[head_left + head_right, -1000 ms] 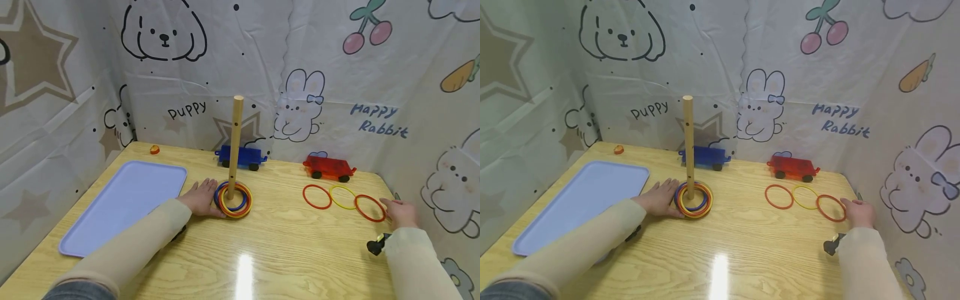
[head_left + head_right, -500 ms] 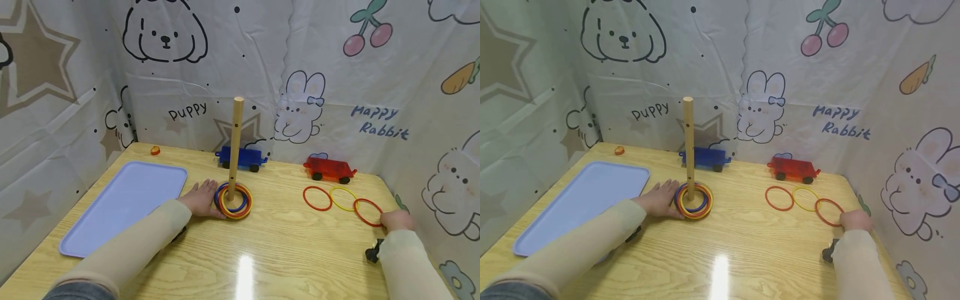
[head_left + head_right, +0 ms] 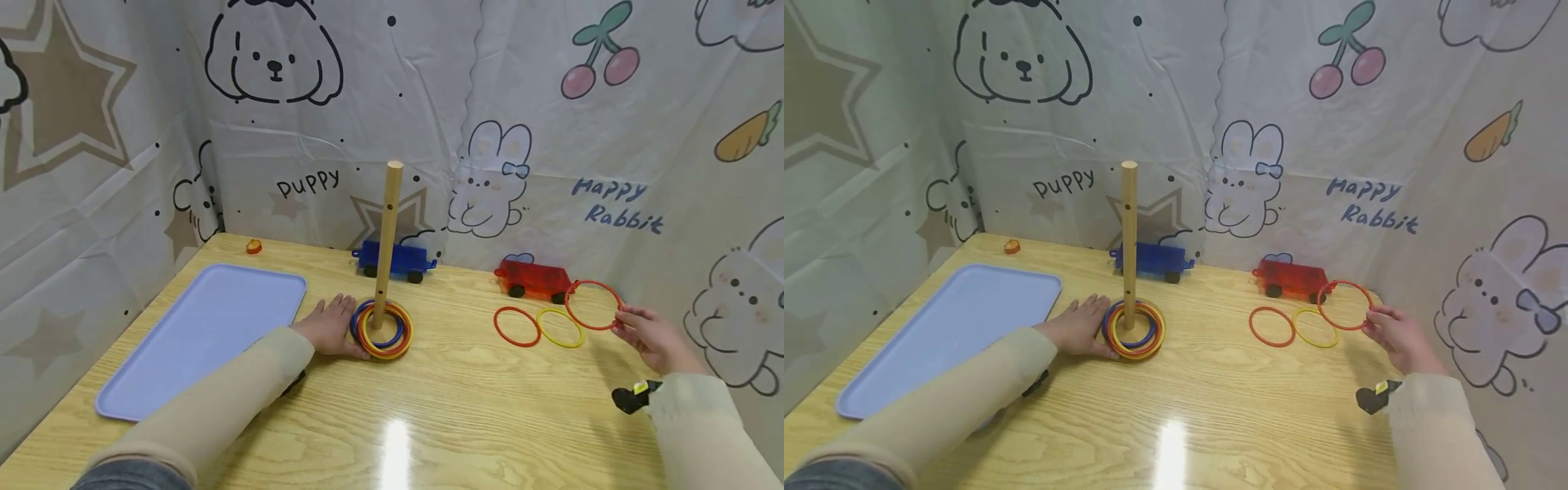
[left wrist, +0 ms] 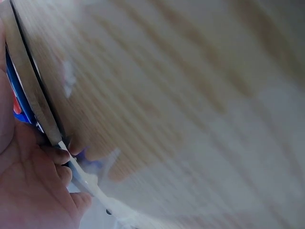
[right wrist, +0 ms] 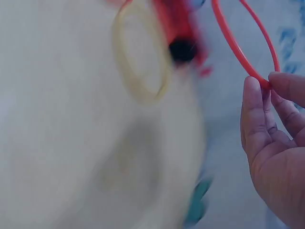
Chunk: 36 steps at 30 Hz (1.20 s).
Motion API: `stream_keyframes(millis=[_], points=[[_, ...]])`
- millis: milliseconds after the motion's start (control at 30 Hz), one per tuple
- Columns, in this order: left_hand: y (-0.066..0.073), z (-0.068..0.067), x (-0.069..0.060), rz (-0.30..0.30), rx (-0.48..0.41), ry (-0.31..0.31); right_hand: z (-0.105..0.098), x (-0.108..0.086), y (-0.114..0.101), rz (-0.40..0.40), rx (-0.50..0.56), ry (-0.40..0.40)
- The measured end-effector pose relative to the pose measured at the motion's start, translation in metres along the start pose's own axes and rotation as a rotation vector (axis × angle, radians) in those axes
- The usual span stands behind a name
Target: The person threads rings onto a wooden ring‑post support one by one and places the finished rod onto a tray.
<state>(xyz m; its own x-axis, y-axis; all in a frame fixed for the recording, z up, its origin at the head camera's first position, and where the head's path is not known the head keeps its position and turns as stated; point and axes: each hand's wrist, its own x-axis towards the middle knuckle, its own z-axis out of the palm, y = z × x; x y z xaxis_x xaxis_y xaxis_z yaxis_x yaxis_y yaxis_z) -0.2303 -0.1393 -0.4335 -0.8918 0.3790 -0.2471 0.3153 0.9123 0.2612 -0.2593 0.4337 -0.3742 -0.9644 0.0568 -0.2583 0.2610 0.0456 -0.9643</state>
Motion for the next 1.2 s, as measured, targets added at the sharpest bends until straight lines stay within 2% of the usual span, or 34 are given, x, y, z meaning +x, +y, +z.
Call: stream_keyframes(millis=[100, 267, 433, 567, 700, 767, 867, 933, 1033, 1100, 1200], points=[[0.0, 0.0, 0.0, 0.003, -0.001, -0.002, 0.028, 0.001, -0.028, -0.075, 0.023, -0.043], [0.001, 0.0, 0.0, -0.003, 0.009, -0.027, 0.085, 0.0, -0.072, -0.15, 0.063, -0.161], [0.002, 0.0, 0.0, -0.014, 0.009, -0.029, 0.15, -0.013, -0.113, -0.222, 0.115, -0.251], [0.002, -0.002, -0.002, -0.012, -0.012, -0.014, 0.2, -0.03, -0.143, -0.273, 0.262, -0.35], [0.002, -0.001, -0.002, -0.013, -0.014, -0.008, 0.244, -0.043, -0.162, -0.296, 0.452, -0.491], [0.001, -0.001, -0.001, -0.015, -0.006, -0.011, 0.262, -0.048, -0.167, -0.302, 0.522, -0.56], [0.001, -0.001, -0.001, -0.013, -0.004, -0.012, 0.284, -0.051, -0.167, -0.293, 0.547, -0.617], [0.0, -0.001, 0.0, -0.013, -0.004, -0.012, 0.296, -0.049, -0.163, -0.28, 0.5, -0.603], [0.0, -0.001, -0.001, -0.012, -0.004, -0.01, 0.31, -0.044, -0.151, -0.233, 0.377, -0.551], [0.0, -0.001, -0.002, -0.013, -0.007, -0.012, 0.317, -0.04, -0.139, -0.196, 0.286, -0.512], [0.0, -0.002, -0.002, -0.01, -0.004, -0.009, 0.321, -0.032, -0.118, -0.142, 0.19, -0.495]])
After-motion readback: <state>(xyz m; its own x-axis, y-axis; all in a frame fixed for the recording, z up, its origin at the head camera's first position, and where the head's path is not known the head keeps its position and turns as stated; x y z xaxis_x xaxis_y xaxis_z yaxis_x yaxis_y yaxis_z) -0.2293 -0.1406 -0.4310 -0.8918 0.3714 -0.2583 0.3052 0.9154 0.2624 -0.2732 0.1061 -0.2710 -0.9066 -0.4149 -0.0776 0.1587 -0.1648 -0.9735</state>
